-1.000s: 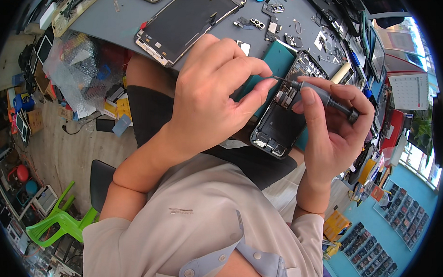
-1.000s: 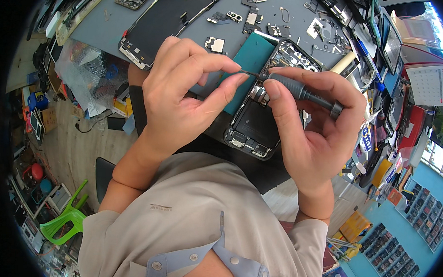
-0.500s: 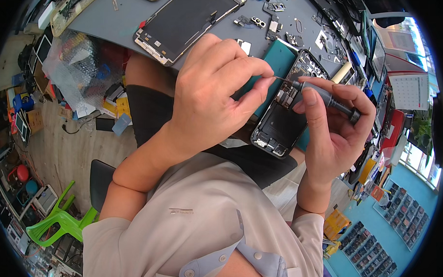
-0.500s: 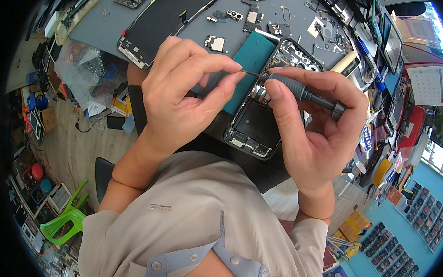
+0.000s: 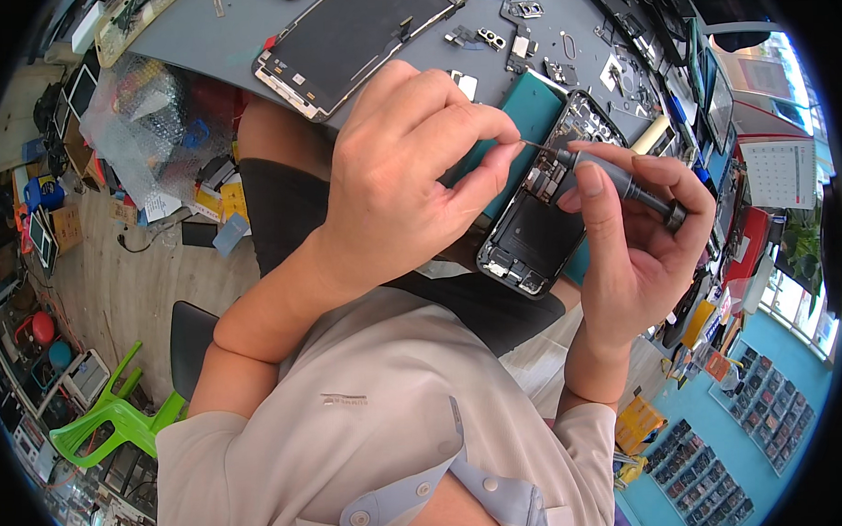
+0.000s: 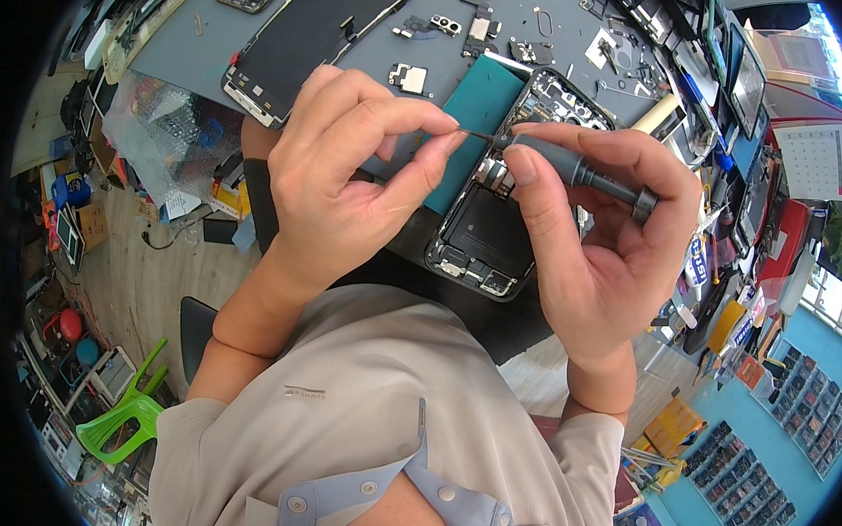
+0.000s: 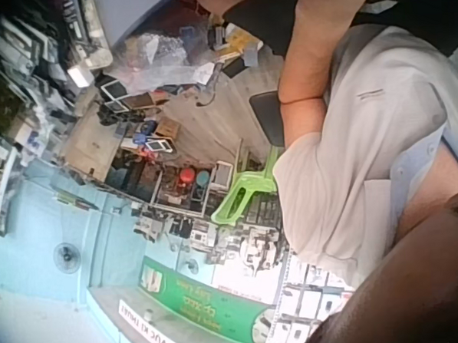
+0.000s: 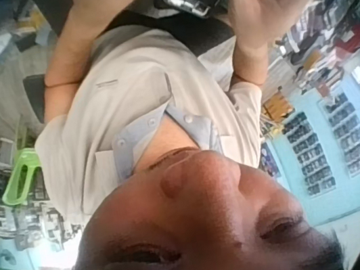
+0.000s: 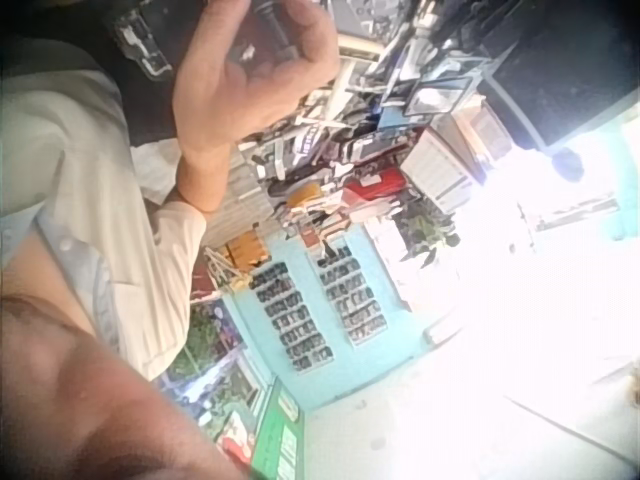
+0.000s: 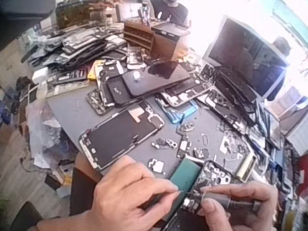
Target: The person uses a screwdriver to remove screws from the bottom and top of a disassembled smartphone. They carefully unscrew multiple fasteners around the device's frame and place them on the workbench while holding the phone steady.
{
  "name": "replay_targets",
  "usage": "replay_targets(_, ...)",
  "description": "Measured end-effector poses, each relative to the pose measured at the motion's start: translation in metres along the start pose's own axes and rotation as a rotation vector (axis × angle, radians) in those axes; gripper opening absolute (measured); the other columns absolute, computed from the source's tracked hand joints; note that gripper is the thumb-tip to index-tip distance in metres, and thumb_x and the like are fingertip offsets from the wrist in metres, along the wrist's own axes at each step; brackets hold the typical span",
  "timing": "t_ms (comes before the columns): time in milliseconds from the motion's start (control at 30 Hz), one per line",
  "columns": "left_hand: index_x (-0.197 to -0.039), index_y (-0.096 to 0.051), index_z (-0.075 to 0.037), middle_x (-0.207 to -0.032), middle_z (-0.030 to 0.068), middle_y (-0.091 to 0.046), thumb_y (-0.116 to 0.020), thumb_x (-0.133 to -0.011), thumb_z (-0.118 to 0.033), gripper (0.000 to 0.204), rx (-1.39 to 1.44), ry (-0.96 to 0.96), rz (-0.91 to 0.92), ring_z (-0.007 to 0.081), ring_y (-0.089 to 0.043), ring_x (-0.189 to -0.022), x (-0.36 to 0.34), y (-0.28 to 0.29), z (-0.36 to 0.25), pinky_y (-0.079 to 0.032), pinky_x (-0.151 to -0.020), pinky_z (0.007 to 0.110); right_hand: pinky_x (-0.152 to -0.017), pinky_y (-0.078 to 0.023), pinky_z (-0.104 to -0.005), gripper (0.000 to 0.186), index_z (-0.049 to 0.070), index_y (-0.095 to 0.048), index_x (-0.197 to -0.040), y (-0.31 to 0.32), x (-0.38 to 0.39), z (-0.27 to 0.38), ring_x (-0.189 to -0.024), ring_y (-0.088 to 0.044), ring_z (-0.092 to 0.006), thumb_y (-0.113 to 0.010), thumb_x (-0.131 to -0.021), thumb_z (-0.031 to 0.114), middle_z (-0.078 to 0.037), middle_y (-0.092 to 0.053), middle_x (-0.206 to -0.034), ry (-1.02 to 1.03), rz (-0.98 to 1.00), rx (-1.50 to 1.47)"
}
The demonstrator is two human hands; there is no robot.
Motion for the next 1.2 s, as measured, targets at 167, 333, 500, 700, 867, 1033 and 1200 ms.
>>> replay_targets(167, -0.093, -0.081, -0.010, -0.080, -0.0003, -0.065, -0.091, -0.070, 0.003, 0.028, -0.006, -0.012, -0.005, 0.0145, -0.050, -0.068, 0.000, 0.001, -0.001, -0.040, -0.058, 0.029, -0.076, -0.062, -0.0271, 0.040, 0.001, -0.050, -0.126, 0.000, 0.000, 0.001, -0.091, -0.074, -0.0198, -0.077, -0.097, -0.007, -0.025, -0.076, -0.113, 0.021, -0.005, 0.034)
replay_targets(333, -0.094, -0.080, -0.010, -0.080, -0.0003, -0.065, -0.092, -0.069, 0.001, 0.030, -0.014, -0.032, -0.001, 0.0149, -0.050, -0.068, 0.000, 0.001, -0.002, -0.040, -0.059, 0.030, -0.076, -0.060, -0.0273, 0.037, 0.001, -0.051, -0.126, 0.000, 0.000, 0.004, -0.081, -0.072, -0.0169, -0.076, -0.099, -0.005, -0.028, -0.077, -0.112, 0.035, -0.026, 0.040)
replay_targets(500, -0.098, -0.080, -0.010, -0.080, -0.0002, -0.064, -0.093, -0.068, 0.000, 0.034, 0.008, -0.026, 0.019, 0.0154, -0.050, -0.069, 0.001, 0.002, -0.002, -0.041, -0.061, 0.030, -0.074, -0.061, -0.0271, 0.035, 0.001, -0.051, -0.125, 0.003, 0.000, 0.006, -0.080, -0.073, -0.0175, -0.075, -0.099, -0.005, -0.029, -0.077, -0.111, 0.065, -0.037, 0.019)
replay_targets(700, -0.102, -0.081, -0.008, -0.080, 0.0006, -0.062, -0.091, -0.069, 0.002, 0.036, 0.042, -0.018, 0.035, 0.0156, -0.051, -0.071, 0.003, 0.006, -0.004, -0.042, -0.064, 0.029, -0.073, -0.063, -0.0290, 0.034, 0.000, -0.052, -0.124, 0.009, 0.002, 0.014, -0.079, -0.075, -0.0200, -0.074, -0.100, -0.006, -0.030, -0.077, -0.110, 0.088, -0.073, 0.006)
replay_targets(867, -0.105, -0.081, -0.006, -0.081, 0.0019, -0.062, -0.087, -0.073, 0.004, 0.034, 0.067, 0.008, 0.059, 0.0149, -0.052, -0.073, 0.006, 0.011, -0.005, -0.042, -0.065, 0.029, -0.072, -0.063, -0.0301, 0.034, 0.001, -0.050, -0.126, 0.020, 0.012, 0.025, -0.077, -0.076, -0.0223, -0.072, -0.101, -0.005, -0.031, -0.076, -0.109, 0.104, -0.102, 0.036)
replay_targets(1033, -0.105, -0.079, -0.002, -0.082, 0.0027, -0.062, -0.083, -0.079, 0.007, 0.028, 0.110, 0.024, 0.025, 0.0141, -0.053, -0.074, 0.017, 0.021, -0.004, -0.043, -0.066, 0.029, -0.074, -0.065, -0.0333, 0.044, 0.003, -0.044, -0.128, 0.025, 0.036, 0.033, -0.087, -0.077, -0.0276, -0.073, -0.098, -0.008, -0.032, -0.074, -0.111, 0.076, -0.060, -0.032)
replay_targets(1200, -0.103, -0.078, 0.000, -0.085, 0.0030, -0.066, -0.080, -0.086, 0.009, 0.020, 0.153, 0.056, 0.003, 0.0137, -0.054, -0.075, 0.030, 0.025, -0.003, -0.044, -0.066, 0.028, -0.078, -0.065, -0.0365, 0.057, 0.000, -0.041, -0.124, 0.025, 0.061, 0.027, -0.094, -0.079, -0.0361, -0.080, -0.086, -0.015, -0.026, -0.069, -0.107, 0.080, 0.029, -0.009)
Point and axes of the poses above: each hand's wrist, its own x-axis away from the middle knuckle, its own y-axis out of the back of the hand, z = x × y, the point moved 10 cm from there along -x, towards the middle knuckle
